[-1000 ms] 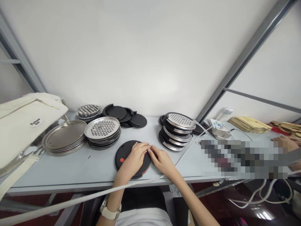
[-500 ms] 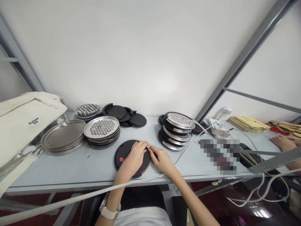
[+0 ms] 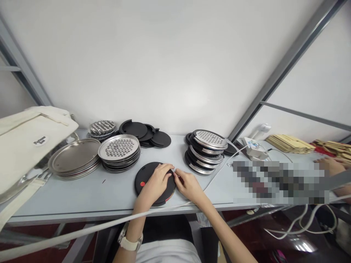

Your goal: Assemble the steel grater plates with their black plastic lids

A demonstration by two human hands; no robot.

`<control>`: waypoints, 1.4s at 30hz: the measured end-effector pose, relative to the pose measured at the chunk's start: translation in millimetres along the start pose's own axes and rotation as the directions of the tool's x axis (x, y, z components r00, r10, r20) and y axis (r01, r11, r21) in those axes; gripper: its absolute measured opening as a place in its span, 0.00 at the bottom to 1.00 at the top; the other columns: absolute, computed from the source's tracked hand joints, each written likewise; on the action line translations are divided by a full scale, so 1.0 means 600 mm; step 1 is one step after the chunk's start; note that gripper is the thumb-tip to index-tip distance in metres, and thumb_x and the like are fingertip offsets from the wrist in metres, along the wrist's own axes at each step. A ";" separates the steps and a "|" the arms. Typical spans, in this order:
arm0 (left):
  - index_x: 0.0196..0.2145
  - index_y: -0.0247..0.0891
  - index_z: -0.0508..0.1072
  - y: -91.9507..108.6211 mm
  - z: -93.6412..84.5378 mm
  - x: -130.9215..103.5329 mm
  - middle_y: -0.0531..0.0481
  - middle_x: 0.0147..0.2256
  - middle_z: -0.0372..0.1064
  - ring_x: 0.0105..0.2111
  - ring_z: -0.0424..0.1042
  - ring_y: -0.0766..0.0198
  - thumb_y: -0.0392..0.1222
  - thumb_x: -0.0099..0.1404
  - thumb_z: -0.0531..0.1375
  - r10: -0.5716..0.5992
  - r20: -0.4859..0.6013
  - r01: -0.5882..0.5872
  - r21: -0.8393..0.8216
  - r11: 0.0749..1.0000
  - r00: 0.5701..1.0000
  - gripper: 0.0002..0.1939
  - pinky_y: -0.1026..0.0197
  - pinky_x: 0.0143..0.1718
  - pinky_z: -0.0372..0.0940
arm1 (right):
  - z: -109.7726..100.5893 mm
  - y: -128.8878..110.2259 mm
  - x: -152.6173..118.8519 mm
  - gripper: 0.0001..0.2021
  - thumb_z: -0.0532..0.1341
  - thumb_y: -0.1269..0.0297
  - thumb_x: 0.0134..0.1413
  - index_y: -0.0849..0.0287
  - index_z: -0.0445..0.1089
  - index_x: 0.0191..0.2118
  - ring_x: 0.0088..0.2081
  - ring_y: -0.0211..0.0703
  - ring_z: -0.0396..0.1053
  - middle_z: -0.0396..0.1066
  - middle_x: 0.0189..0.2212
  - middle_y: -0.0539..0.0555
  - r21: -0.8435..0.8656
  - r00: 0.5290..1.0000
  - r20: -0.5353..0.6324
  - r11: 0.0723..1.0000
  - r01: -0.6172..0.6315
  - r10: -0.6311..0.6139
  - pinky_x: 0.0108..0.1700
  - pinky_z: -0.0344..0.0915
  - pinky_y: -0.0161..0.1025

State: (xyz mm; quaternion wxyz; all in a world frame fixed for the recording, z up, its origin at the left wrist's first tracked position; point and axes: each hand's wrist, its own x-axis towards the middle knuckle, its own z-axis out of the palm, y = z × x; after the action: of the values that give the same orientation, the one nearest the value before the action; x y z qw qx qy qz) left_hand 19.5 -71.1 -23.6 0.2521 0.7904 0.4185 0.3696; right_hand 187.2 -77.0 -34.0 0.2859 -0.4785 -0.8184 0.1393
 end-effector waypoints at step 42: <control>0.55 0.45 0.64 -0.001 -0.017 -0.021 0.50 0.60 0.56 0.59 0.57 0.62 0.36 0.69 0.47 -0.029 0.084 0.026 0.041 0.999 0.996 0.19 0.52 0.61 0.54 | -0.005 -0.007 -0.003 0.14 0.45 0.61 0.66 0.57 0.64 0.35 0.22 0.39 0.62 0.67 0.22 0.50 0.062 0.998 0.058 0.998 -0.018 0.015 0.28 0.53 0.34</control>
State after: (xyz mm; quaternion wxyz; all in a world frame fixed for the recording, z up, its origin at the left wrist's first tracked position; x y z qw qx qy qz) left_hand 6.3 -80.4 -22.5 0.2590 0.8044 0.4254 0.3240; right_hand 186.8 -80.6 -30.0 0.2761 -0.4719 -0.8176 0.1807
